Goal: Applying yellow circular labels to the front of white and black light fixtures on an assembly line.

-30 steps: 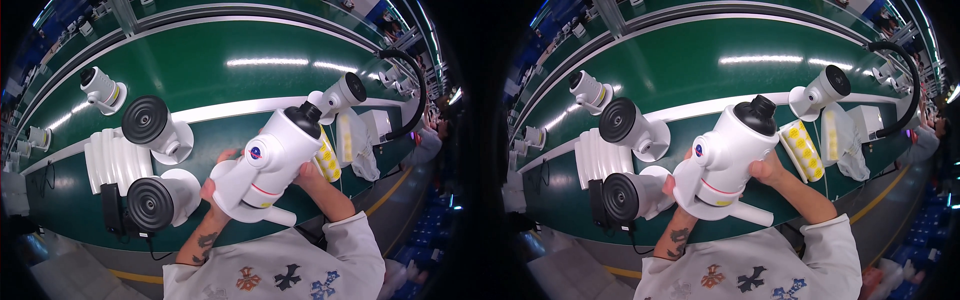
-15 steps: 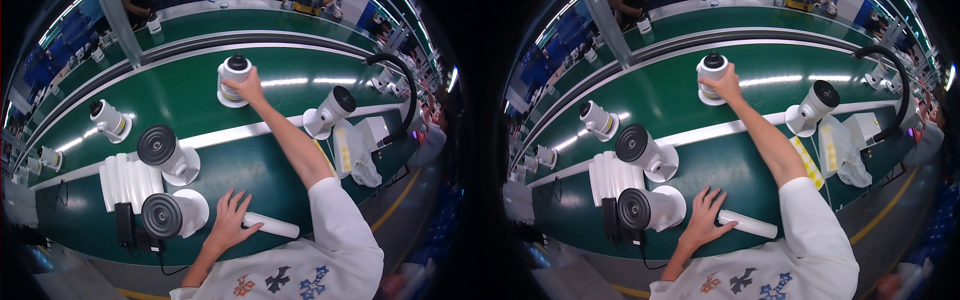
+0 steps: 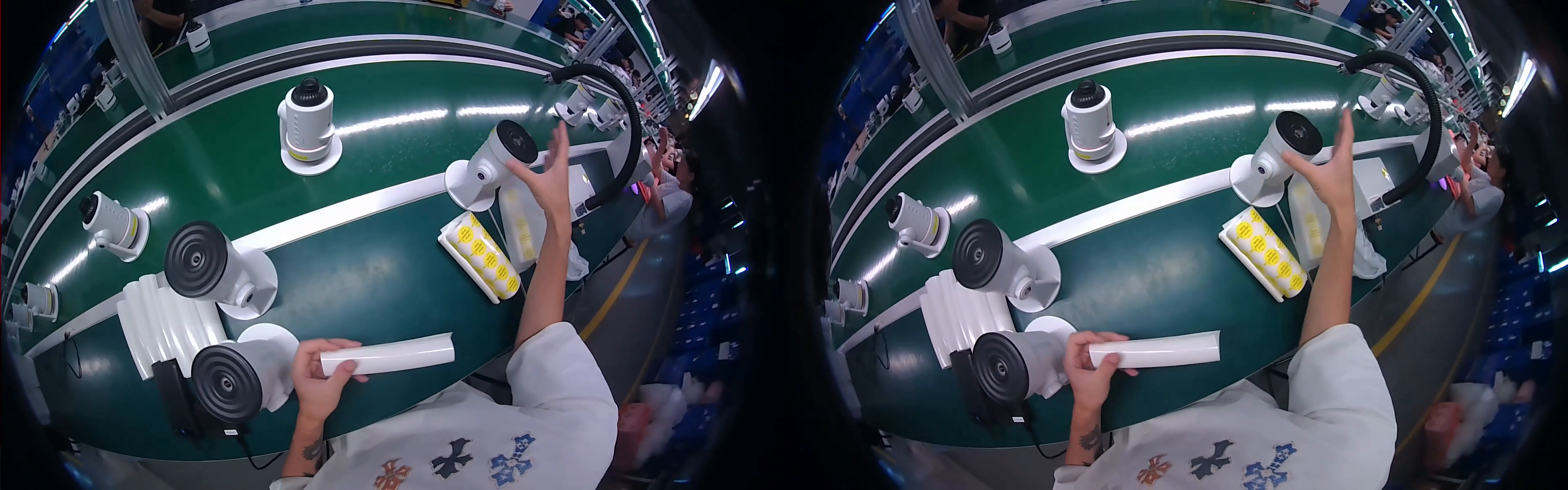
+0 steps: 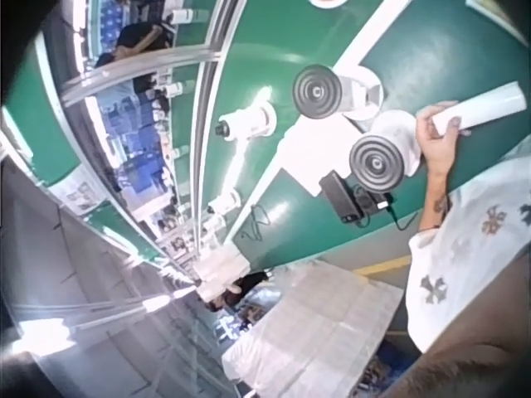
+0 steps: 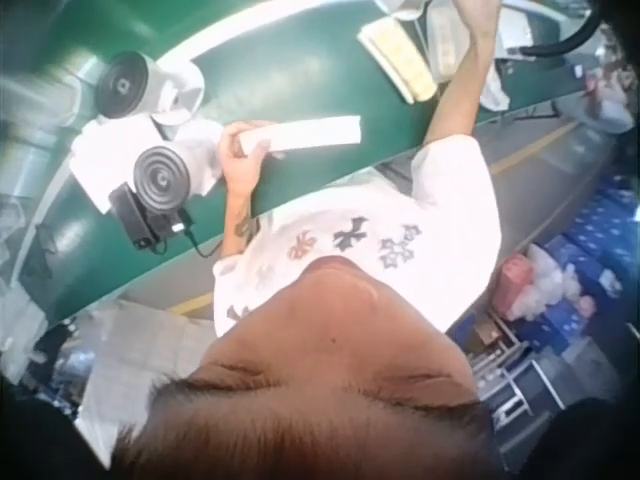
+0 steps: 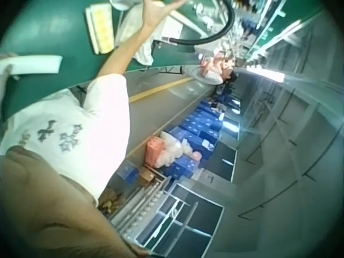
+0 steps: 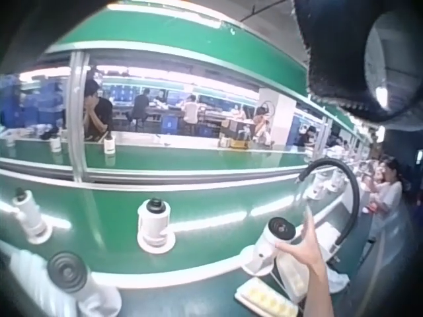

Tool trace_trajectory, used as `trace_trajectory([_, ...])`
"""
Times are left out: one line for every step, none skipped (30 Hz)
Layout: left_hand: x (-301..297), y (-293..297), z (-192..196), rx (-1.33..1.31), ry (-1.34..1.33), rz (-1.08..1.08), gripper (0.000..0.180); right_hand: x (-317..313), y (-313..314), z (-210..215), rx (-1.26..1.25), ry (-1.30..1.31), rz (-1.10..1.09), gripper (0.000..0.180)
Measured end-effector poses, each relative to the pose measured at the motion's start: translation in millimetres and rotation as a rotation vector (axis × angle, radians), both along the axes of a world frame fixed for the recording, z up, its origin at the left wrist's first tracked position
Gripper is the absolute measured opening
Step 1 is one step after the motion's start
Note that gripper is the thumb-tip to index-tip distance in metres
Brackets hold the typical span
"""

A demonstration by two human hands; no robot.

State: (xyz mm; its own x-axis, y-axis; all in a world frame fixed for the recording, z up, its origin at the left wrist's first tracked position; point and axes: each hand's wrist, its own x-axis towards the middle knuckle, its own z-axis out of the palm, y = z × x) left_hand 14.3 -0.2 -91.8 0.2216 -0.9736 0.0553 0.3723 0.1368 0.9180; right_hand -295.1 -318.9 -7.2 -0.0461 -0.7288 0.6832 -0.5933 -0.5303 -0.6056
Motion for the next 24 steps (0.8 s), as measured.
trace_trajectory([0.0, -2.0, 6.5, 0.069, 0.222, -0.001, 0.03, -2.2, -4.2, -2.2, 0.227, -0.101, 0.189, 0.11])
trace_trajectory([-0.7, -6.1, 8.0, 0.005, 0.194, -0.001, 0.027, -2.6, -6.9, -4.1, 0.332, -0.252, 0.312, 0.111])
trace_trajectory([0.2, -8.6, 8.8, 0.007, 0.196, 0.001, 0.027, 0.2, -9.8, -2.5, 0.334, -0.25, 0.313, 0.111])
trace_trajectory([2.4, -9.7, 10.1, -0.019, 0.223, -0.032, 0.024, 2.1, -13.0, -0.6, 0.306, -0.24, 0.259, 0.11])
trace_trajectory([2.8, -9.4, 12.3, -0.047, 0.25, -0.067, 0.023, 3.3, -13.2, 0.4, 0.278, -0.23, 0.203, 0.109])
trace_trajectory([2.0, -5.7, 21.6, 0.0, 0.2, -0.05, 0.026, 4.4, -9.4, -0.7, 0.243, -0.228, 0.194, 0.109])
trace_trajectory([2.3, -4.5, 23.3, -0.001, 0.199, -0.032, 0.026, 14.6, -5.4, 2.9, 0.245, -0.227, 0.211, 0.109])
trace_trajectory([3.8, -3.5, 23.5, -0.09, 0.126, 0.023, 0.03, 26.9, 5.4, 12.1, 0.167, -0.19, 0.254, 0.111])
trace_trajectory([4.6, -0.9, 23.6, -0.173, 0.052, 0.07, 0.034, 37.8, 22.2, 21.9, 0.092, -0.154, 0.288, 0.112])
trace_trajectory([5.9, 1.9, 30.8, -0.136, 0.068, 0.059, 0.044, 51.7, 40.8, 34.4, 0.057, -0.185, 0.344, 0.114])
trace_trajectory([7.1, 4.1, 36.2, -0.123, 0.067, 0.078, 0.044, 62.8, 62.2, 43.8, 0.054, -0.172, 0.379, 0.115])
trace_trajectory([7.4, 4.7, 43.3, -0.147, 0.11, 0.018, 0.046, 71.4, 83.7, 49.3, 0.058, -0.163, 0.418, 0.116])
trace_trajectory([7.7, 2.9, 48.8, -0.169, 0.154, -0.039, 0.049, 78.7, 101.3, 49.2, 0.052, -0.189, 0.489, 0.119])
trace_trajectory([8.1, 0.4, 53.4, -0.192, 0.156, -0.068, 0.053, 87.7, 122.8, 48.8, 0.08, -0.193, 0.53, 0.119])
trace_trajectory([9.8, -2.1, 57.7, -0.234, 0.154, -0.117, 0.05, 94.6, 141.5, 44.8, 0.123, -0.16, 0.567, 0.12])
trace_trajectory([13.2, -7.7, 57.1, -0.249, 0.145, -0.172, 0.048, 101.0, 151.6, 31.8, 0.175, -0.179, 0.633, 0.12])
trace_trajectory([16.2, -10.4, 56.1, -0.264, 0.138, -0.228, 0.048, 107.4, 160.8, 17.3, 0.227, -0.199, 0.699, 0.119])
trace_trajectory([15.7, -11.4, 61.0, -0.232, 0.167, -0.259, 0.049, 112.0, 170.4, 7.1, 0.244, -0.162, 0.724, 0.119])
trace_trajectory([14.7, -11.0, 67.8, -0.203, 0.196, -0.295, 0.051, 114.9, 179.4, -1.2, 0.257, -0.127, 0.744, 0.118])
trace_trajectory([16.1, -7.7, 69.3, -0.162, 0.233, -0.356, 0.055, 117.4, 187.6, -9.1, 0.248, -0.124, 0.78, 0.117])
trace_trajectory([15.2, -5.5, 72.4, -0.152, 0.233, -0.35, 0.055, 118.1, 192.8, -14.5, 0.216, -0.052, 0.775, 0.12])
trace_trajectory([13.6, -3.6, 76.1, -0.118, 0.207, -0.352, 0.052, 120.0, 195.8, -15.5, 0.196, -0.052, 0.789, 0.118])
trace_trajectory([12.4, -2.2, 78.0, -0.085, 0.182, -0.356, 0.048, 121.0, 198.4, -16.4, 0.177, -0.052, 0.801, 0.117])
trace_trajectory([11.9, -1.3, 77.5, -0.078, 0.188, -0.359, 0.048, 120.6, 199.7, -16.8, 0.186, -0.051, 0.797, 0.117])
